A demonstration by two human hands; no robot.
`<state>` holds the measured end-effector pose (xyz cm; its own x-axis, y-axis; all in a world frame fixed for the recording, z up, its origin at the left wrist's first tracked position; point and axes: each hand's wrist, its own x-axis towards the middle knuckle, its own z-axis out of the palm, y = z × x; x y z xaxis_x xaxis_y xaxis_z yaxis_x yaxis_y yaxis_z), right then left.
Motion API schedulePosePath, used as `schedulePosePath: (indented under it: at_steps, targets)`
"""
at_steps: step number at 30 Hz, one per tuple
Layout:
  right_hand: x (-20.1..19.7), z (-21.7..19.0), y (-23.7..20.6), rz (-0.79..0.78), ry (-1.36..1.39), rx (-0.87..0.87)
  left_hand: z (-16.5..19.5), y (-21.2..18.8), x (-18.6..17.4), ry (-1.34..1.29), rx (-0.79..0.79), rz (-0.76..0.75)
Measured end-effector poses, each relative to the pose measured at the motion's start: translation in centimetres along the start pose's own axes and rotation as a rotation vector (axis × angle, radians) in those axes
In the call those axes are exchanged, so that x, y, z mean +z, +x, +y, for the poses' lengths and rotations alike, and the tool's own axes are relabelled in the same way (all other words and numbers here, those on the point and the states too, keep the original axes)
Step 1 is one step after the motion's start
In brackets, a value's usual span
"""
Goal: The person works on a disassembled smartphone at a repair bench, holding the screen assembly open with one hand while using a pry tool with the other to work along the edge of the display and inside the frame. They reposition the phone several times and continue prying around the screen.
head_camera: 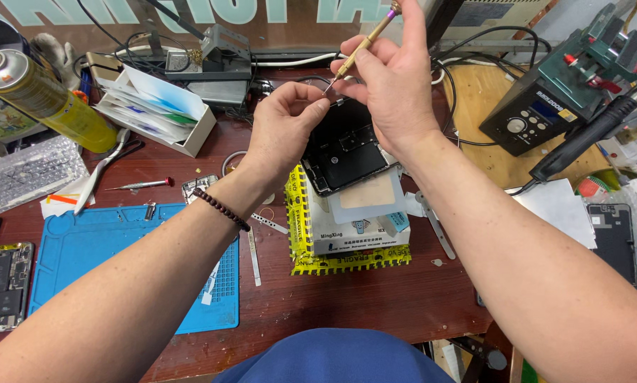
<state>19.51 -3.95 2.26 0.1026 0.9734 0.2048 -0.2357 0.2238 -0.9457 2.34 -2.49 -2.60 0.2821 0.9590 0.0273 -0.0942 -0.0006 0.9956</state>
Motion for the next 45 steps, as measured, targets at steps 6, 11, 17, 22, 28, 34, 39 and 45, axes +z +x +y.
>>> schedulePosePath:
  at_steps: [6,11,17,22,28,34,39,45]
  targets:
    - [0.11,0.19,-0.2,-0.005,-0.064,-0.011,-0.07,0.14,-0.1,-0.009,0.05,-0.021]
    - [0.22,0.2,-0.35,-0.008,-0.059,-0.013,-0.02,-0.03,-0.15,-0.002,0.046,-0.022]
    - [0.33,0.15,-0.46,-0.009,-0.055,-0.012,0.12,-0.14,-0.09,0.011,0.053,-0.017]
    - [0.44,0.14,-0.44,-0.01,-0.06,-0.016,-0.04,-0.05,-0.11,0.009,0.057,-0.02]
    - [0.53,-0.02,-0.5,-0.009,-0.051,-0.01,-0.15,-0.06,-0.07,0.018,0.061,-0.012]
    - [0.46,-0.02,-0.52,-0.014,-0.06,-0.011,-0.03,-0.08,-0.04,0.017,0.045,-0.014]
    - [0.4,0.03,-0.44,-0.01,-0.054,-0.011,0.16,-0.14,-0.06,0.021,0.057,-0.017]
    - [0.44,0.11,-0.48,-0.011,-0.085,-0.028,0.24,-0.12,-0.2,0.047,0.05,-0.016]
